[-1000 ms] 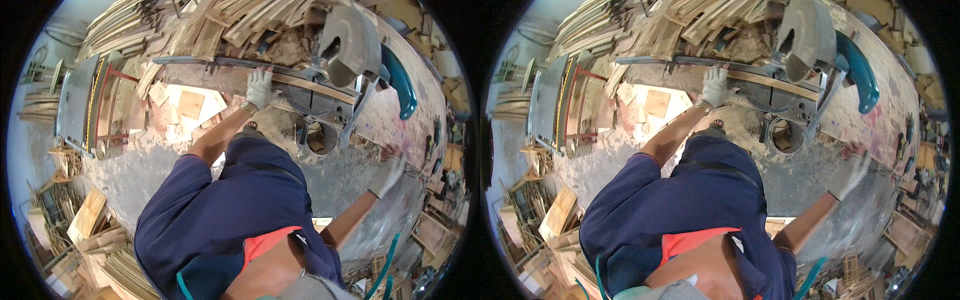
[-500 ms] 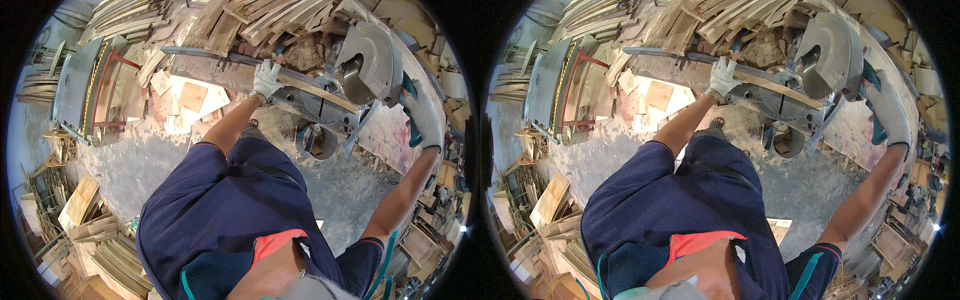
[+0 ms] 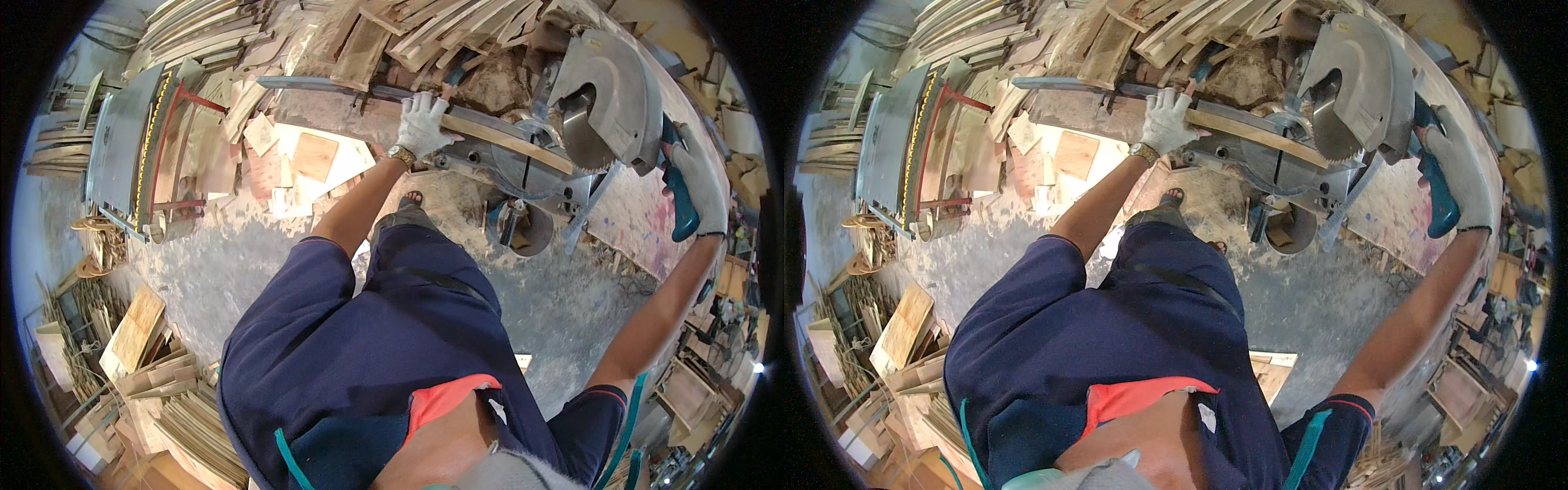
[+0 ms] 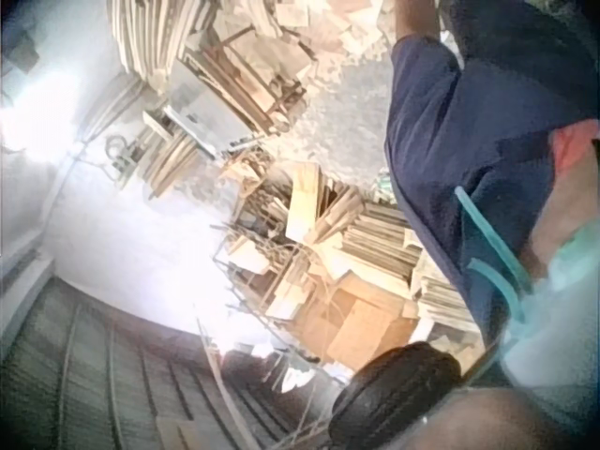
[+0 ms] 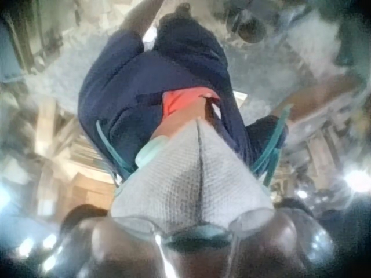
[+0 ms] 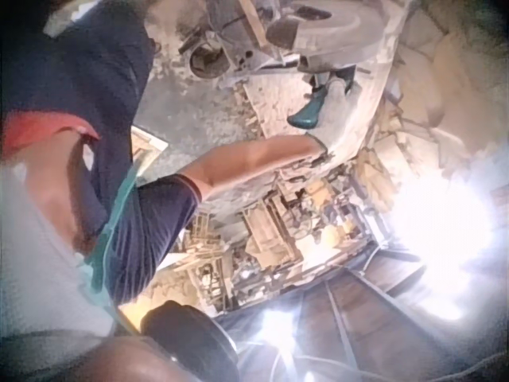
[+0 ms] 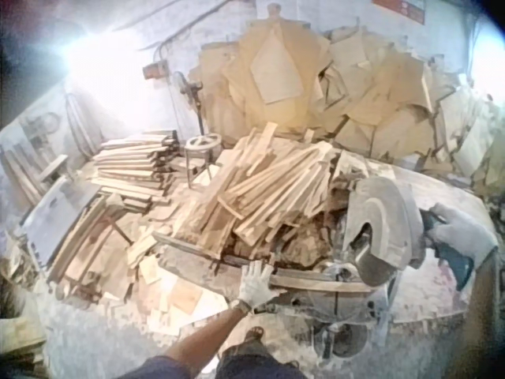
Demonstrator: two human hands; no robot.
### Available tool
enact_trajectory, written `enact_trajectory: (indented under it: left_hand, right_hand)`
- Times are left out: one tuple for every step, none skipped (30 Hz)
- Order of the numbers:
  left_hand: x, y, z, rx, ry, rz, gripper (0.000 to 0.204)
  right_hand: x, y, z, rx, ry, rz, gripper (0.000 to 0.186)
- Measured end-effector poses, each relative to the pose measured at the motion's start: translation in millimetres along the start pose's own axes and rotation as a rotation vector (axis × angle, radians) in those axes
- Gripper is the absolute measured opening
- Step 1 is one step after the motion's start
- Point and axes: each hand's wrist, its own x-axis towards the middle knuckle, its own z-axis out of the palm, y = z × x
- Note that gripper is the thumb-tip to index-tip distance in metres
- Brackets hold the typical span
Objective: The person uses a jigsaw to cut a rectangular opening in a wooden board, then smooths the edges with a handheld grinder. They then move to a miter saw and cut several small wooden strips one by one.
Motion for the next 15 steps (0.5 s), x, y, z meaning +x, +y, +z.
enact_trajectory:
  left_hand:
    - [2,7,6,0.002,0.000,0.007,0.117]
    - [4,17,12,0.003,0.003,0.014,0.118]
    - [6,25,17,0.002,0.004,0.024,0.120]
    - [8,31,21,-0.030,-0.005,0.025,0.108]
    - [12,36,26,-0.048,-0.033,0.006,0.103]
    - [13,36,30,-0.069,-0.060,-0.011,0.097]
    - [14,36,35,-0.090,-0.090,-0.025,0.091]
    - [15,34,40,-0.076,-0.080,-0.024,0.085]
    - [16,31,44,-0.061,-0.071,-0.021,0.080]
    - [17,31,46,-0.056,-0.067,-0.018,0.078]
    - [17,31,47,-0.049,-0.062,-0.019,0.077]
    - [13,26,47,-0.020,-0.056,-0.026,0.077]
    - [11,20,49,-0.022,-0.047,-0.031,0.078]
    - [10,17,54,-0.037,-0.043,-0.021,0.078]
    - [13,18,58,-0.055,-0.038,-0.003,0.079]
  right_hand:
    - [-1,-1,1,-0.012,0.017,-0.005,0.047]
    - [-2,-1,1,-0.027,0.037,-0.010,0.046]
    - [-1,1,1,0.007,0.008,-0.029,0.047]
    - [1,3,2,0.041,-0.020,-0.046,0.047]
    - [-1,9,1,0.068,-0.034,-0.042,0.048]
    - [0,12,2,0.047,-0.025,-0.027,0.050]
    - [-2,18,8,0.108,-0.022,-0.052,0.054]
    - [-9,14,12,0.139,-0.013,-0.044,0.057]
    - [-18,11,17,0.171,-0.003,-0.036,0.059]
    - [-26,14,23,0.166,0.009,-0.005,0.060]
    - [-32,17,30,0.161,0.018,0.022,0.061]
    - [-41,16,43,0.249,0.039,0.035,0.052]
    - [-45,24,57,0.298,0.038,0.038,0.054]
    - [-55,29,67,0.375,0.013,0.078,0.057]
    - [-68,33,78,0.442,0.003,0.136,0.059]
